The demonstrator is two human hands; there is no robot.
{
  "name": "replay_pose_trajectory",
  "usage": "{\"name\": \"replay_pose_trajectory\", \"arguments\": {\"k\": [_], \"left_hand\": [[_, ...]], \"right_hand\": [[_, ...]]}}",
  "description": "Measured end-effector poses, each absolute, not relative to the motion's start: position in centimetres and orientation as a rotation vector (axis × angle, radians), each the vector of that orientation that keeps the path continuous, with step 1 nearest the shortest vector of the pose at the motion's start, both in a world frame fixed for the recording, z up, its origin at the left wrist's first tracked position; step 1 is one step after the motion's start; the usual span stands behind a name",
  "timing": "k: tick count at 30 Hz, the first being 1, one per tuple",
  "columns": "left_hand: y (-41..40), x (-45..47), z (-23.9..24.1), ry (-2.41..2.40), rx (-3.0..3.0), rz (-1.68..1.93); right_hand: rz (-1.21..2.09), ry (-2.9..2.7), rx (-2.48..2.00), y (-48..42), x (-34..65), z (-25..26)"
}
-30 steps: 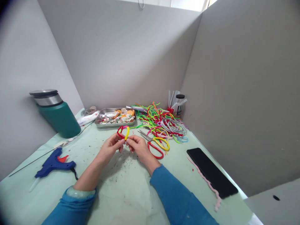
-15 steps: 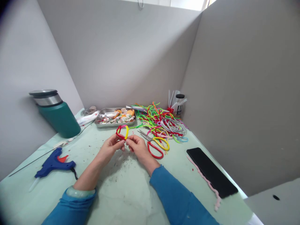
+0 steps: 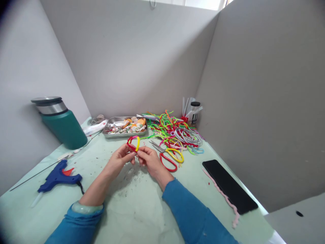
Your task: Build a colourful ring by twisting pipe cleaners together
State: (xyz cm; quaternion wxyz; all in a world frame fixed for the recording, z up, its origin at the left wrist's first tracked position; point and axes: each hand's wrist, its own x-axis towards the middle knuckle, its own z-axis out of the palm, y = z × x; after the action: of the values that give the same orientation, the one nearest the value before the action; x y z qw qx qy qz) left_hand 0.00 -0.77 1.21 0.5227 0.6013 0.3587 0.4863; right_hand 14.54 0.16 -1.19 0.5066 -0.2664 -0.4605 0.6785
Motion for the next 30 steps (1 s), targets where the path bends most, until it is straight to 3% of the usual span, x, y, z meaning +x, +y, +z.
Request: {"name": "replay_pose_trajectory", "arguments": {"k": [9,30], "left_hand": [[-0.8,0.1,1.1,0.903,1.354,1.173],[-1.0,0.4,1.4,0.933,1.409,1.194]], "right_hand": [[1.814,-1.041,-0.619,0.5,14.6,-1.4],[1.210,-1.308,-0.860,-0.1,13.6,-1.5]]}}
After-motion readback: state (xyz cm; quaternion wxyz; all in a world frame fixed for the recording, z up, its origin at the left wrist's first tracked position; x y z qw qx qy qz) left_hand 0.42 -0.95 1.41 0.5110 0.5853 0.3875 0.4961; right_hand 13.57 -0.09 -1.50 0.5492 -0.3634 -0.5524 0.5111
